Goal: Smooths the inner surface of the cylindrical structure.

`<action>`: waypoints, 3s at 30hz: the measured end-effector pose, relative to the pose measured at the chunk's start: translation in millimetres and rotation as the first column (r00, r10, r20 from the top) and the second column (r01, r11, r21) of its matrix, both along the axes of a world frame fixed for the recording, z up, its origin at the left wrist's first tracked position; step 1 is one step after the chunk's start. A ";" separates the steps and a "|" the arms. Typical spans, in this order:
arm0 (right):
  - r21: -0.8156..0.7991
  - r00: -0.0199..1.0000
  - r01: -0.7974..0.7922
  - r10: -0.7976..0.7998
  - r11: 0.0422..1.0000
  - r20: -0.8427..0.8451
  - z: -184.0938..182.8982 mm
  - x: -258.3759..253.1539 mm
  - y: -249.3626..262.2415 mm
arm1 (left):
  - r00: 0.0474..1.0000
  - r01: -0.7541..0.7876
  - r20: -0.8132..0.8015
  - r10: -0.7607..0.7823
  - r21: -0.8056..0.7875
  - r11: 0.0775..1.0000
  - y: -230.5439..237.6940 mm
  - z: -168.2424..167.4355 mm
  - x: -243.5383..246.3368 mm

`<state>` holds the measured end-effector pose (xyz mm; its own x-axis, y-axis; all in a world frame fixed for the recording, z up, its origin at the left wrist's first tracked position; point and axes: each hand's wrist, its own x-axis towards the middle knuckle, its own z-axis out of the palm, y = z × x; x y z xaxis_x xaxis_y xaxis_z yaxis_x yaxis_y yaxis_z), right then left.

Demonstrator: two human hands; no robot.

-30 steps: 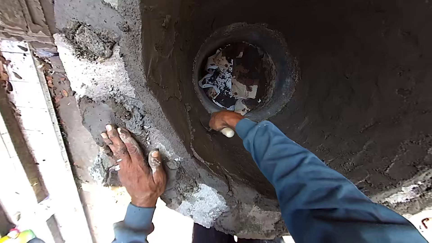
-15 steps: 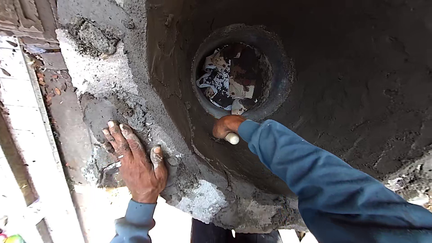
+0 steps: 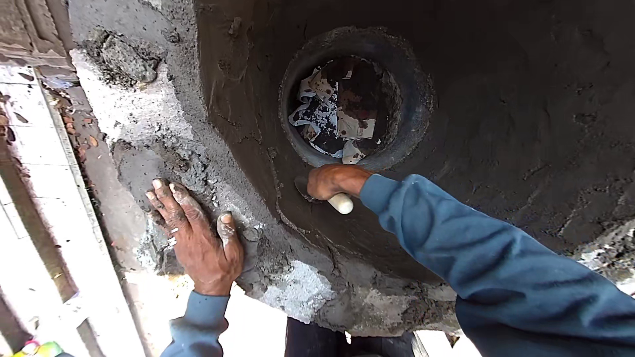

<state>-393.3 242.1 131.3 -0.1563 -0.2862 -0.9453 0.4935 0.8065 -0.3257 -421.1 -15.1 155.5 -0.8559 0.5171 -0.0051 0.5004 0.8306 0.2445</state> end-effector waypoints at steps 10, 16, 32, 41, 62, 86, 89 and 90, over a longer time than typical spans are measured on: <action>0.054 0.993 -0.061 0.055 0.997 0.106 -4.2 47.3 22.7 | 1.000 0.007 -0.001 -0.007 0.003 1.000 1.1 -0.2 -1.6; 0.076 0.940 0.340 -0.336 0.937 -0.065 -94.6 51.7 27.2 | 1.000 0.002 -0.003 -0.002 0.001 1.000 2.6 0.7 -1.5; -0.011 0.991 0.130 -0.129 0.992 0.046 -93.6 34.5 -2.4 | 0.999 0.020 -0.028 -0.021 -0.021 1.000 4.3 1.3 -1.9; 0.060 0.806 0.568 -0.570 0.821 0.163 -115.3 53.5 16.2 | 0.999 0.017 -0.039 -0.018 -0.028 0.999 5.3 1.1 -1.3; -0.060 0.501 0.859 -0.809 0.509 0.307 -105.1 -9.6 7.1 | 1.000 0.001 -0.025 -0.001 -0.021 1.000 5.2 0.6 -0.7; -0.309 0.689 0.722 -0.679 0.619 0.252 9.1 27.4 10.1 | 1.000 -0.016 -0.022 0.015 -0.034 0.999 5.3 2.3 0.2; -0.316 0.720 0.691 -0.656 0.650 0.226 19.9 36.6 8.8 | 1.000 -0.009 -0.020 0.009 -0.027 1.000 5.8 2.6 0.7; -0.319 0.728 0.682 -0.652 0.658 0.212 22.8 39.2 8.4 | 1.000 -0.011 -0.014 0.010 -0.031 0.999 6.0 2.8 0.9</action>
